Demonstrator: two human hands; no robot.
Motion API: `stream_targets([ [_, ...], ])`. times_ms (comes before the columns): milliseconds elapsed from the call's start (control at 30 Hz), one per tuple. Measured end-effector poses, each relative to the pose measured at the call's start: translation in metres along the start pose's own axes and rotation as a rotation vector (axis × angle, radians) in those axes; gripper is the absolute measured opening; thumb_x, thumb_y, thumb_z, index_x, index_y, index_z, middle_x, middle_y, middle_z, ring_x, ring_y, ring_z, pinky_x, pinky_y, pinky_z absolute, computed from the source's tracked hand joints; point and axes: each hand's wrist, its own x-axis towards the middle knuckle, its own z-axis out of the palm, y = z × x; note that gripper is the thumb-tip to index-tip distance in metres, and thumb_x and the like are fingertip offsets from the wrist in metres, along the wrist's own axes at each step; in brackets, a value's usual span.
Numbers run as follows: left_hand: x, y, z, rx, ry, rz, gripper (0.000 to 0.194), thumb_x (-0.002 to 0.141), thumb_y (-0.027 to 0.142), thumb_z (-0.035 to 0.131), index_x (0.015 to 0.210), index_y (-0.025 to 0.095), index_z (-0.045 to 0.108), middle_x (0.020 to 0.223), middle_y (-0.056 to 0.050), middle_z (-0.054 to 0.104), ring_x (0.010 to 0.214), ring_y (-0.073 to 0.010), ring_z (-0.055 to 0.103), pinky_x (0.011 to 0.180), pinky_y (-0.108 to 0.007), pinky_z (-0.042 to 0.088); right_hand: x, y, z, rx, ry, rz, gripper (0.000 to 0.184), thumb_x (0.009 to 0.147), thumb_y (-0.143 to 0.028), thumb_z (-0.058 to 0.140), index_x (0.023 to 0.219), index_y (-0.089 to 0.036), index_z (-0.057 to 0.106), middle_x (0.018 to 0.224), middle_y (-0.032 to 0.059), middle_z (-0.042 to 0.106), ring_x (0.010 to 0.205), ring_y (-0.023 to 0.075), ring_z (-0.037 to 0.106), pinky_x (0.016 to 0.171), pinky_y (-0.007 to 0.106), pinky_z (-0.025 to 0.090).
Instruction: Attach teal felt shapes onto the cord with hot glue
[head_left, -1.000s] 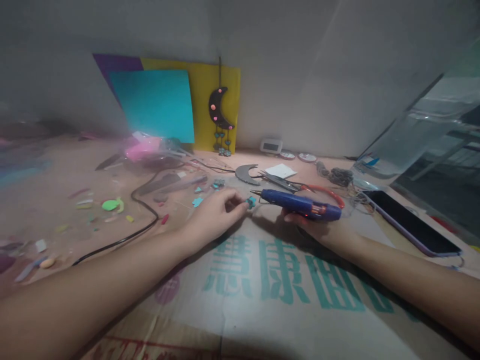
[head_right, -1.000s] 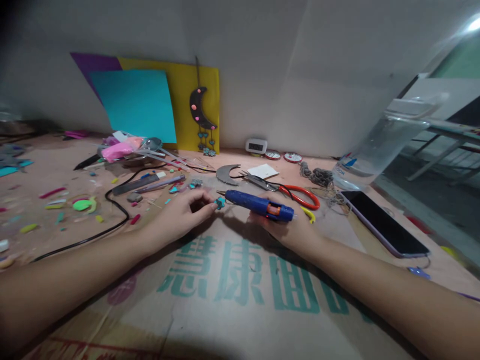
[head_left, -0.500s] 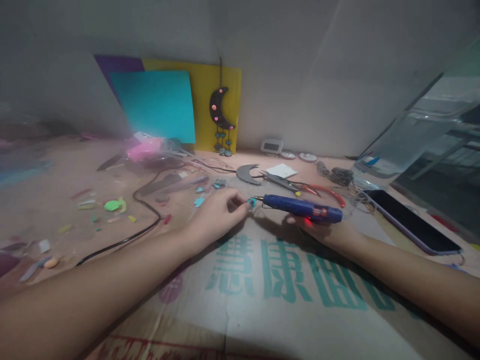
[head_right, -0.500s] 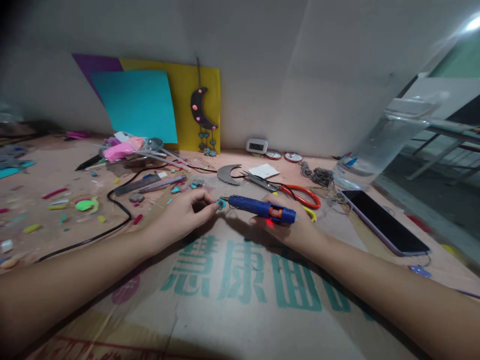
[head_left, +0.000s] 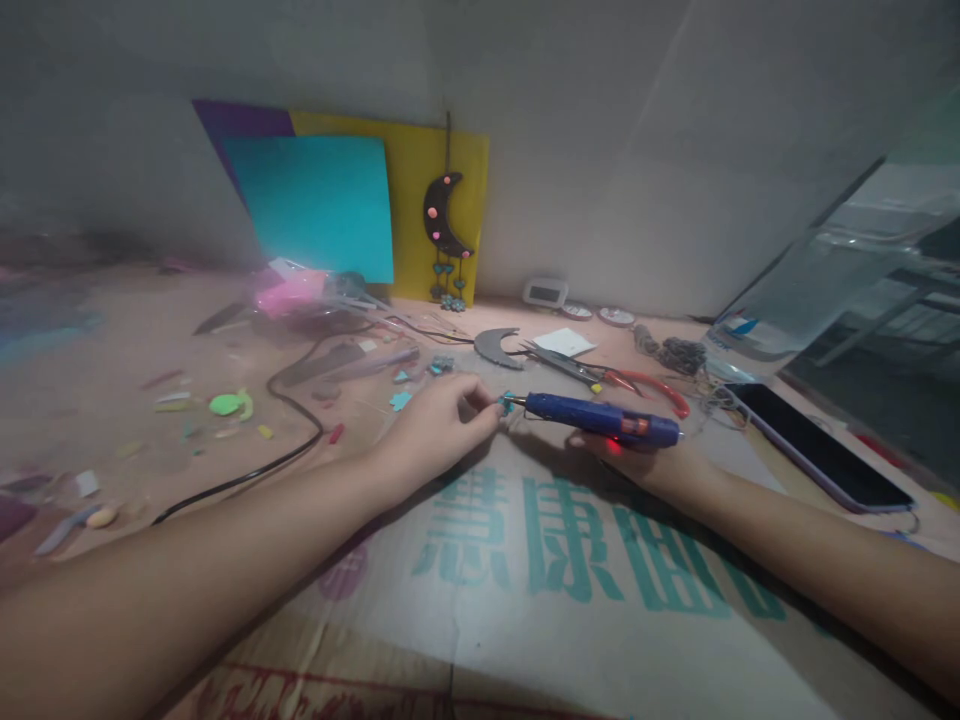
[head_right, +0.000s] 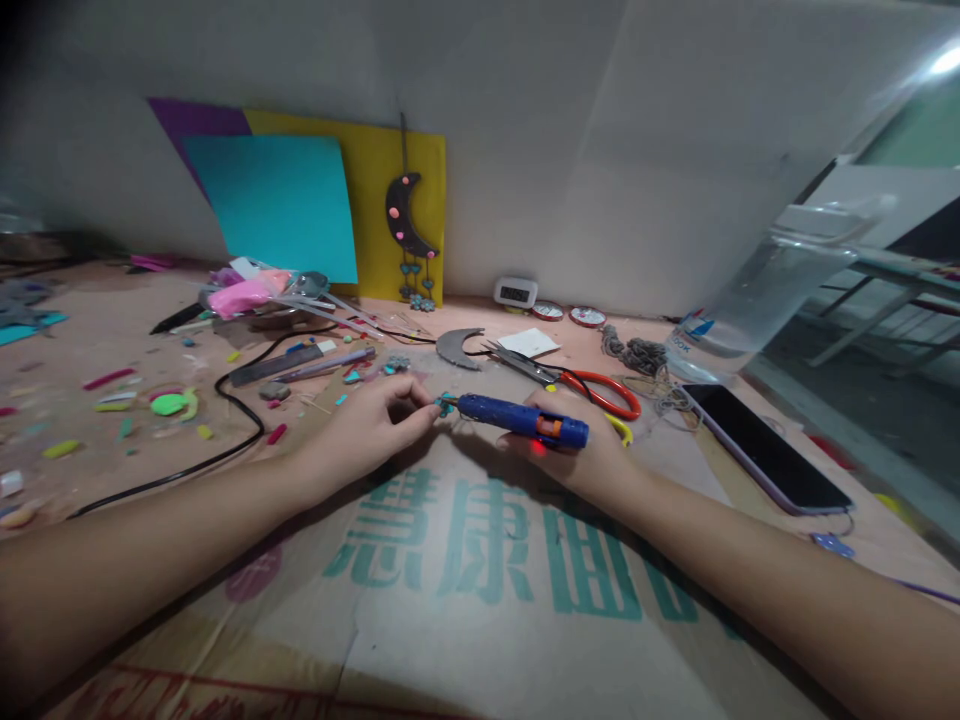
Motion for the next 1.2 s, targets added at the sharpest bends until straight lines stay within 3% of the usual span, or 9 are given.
stream_targets([
  [1200,0.0001,-0.0023,0.0003,0.002,0.000,0.030,0.013,0.084,0.025,0.055,0.074,0.018,0.059,0.081,-0.002,0.067,0.081,-0.0190,0.060,0.072,-0.030,0.042,-0.0004,-0.0017,0.0008,-0.082,0.048,-0.013,0.018,0.080,-0.032,0.066,0.068,-0.024,0.057,0.065,0.0004,0.059,0.063,0.0190,0.057,0.058,0.032,0.045],
])
